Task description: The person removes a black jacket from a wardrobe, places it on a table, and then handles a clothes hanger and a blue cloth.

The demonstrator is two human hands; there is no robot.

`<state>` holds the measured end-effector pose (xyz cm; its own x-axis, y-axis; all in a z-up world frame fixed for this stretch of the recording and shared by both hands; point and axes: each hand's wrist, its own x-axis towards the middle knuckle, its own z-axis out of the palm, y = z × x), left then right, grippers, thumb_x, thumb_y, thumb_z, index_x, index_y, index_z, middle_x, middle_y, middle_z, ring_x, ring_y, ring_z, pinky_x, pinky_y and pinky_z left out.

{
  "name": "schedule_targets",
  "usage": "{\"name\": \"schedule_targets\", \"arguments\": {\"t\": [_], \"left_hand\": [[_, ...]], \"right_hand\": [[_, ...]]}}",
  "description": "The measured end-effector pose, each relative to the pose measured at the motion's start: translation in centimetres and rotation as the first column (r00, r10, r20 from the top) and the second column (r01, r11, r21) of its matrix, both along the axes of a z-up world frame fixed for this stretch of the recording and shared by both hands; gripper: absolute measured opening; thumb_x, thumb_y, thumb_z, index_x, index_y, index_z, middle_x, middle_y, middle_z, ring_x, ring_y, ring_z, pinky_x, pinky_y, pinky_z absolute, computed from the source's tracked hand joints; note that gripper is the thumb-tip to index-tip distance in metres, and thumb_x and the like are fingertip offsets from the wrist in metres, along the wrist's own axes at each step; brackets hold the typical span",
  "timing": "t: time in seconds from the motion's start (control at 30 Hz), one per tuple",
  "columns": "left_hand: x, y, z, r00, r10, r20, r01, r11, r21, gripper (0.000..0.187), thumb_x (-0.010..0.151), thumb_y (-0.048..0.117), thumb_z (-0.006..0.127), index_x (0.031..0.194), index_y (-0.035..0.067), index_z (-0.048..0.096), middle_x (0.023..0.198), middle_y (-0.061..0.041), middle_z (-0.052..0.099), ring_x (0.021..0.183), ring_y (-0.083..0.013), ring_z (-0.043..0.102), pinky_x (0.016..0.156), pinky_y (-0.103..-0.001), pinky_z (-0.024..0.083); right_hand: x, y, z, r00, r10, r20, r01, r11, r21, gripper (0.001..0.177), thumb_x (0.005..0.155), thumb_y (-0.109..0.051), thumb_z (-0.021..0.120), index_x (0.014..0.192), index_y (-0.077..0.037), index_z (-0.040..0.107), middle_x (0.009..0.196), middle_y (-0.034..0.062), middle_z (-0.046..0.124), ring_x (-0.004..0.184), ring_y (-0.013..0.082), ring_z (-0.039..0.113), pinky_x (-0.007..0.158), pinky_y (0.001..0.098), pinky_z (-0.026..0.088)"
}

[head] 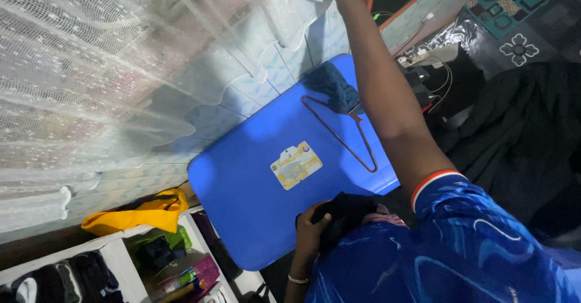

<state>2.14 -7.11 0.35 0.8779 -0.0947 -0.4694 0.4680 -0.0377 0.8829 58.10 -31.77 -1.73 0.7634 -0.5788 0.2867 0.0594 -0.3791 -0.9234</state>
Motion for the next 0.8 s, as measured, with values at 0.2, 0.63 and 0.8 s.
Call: {"name": "schedule_targets", "arguments": {"t": [0.2,0.63,0.8], "left_hand": [[0.2,0.3,-0.1,1.0,-0.004,0.013,0.005,0.998,-0.058,0.037,0.086,0.013,0.07,0.121,0.001,0.073,0.112,-0.01,0.077,0.104,-0.0185,0.07,0.097,-0.032,0.053],[0.9,3.0,-1.5,0.927,-0.375,0.015,0.369,0.903,-0.221,0.035,0.09,0.016,0.071,0.118,-0.003,0.072,0.108,-0.008,0.076,0.098,-0.0158,0.069,0.092,-0.03,0.055],[0.9,3.9,-1.7,0.837,-0.536,0.108,0.543,0.791,-0.283,0.031,0.09,0.01,0.068,0.117,-0.004,0.071,0.107,-0.009,0.074,0.098,-0.0162,0.067,0.092,-0.03,0.052]], "right_hand": [[-4.4,-1.6,-5.7,0.99,0.085,0.113,-0.077,0.994,-0.078,0.016,0.103,-0.014,0.059,0.098,0.0,0.064,0.088,0.0097,0.066,0.081,0.0177,0.064,0.072,0.0334,0.051],[-47.6,4.2,-7.2,0.248,0.969,0.02,-0.764,0.182,0.618,0.057,0.099,-0.049,0.061,0.132,-0.003,0.057,0.126,0.0118,0.064,0.123,0.0239,0.059,0.111,0.0415,0.042],[-57.5,6.2,-3.5,0.239,0.97,-0.044,-0.773,0.218,0.596,0.074,0.094,-0.056,0.063,0.146,-0.004,0.054,0.143,0.0091,0.059,0.134,0.0206,0.054,0.115,0.0382,0.038]]}}
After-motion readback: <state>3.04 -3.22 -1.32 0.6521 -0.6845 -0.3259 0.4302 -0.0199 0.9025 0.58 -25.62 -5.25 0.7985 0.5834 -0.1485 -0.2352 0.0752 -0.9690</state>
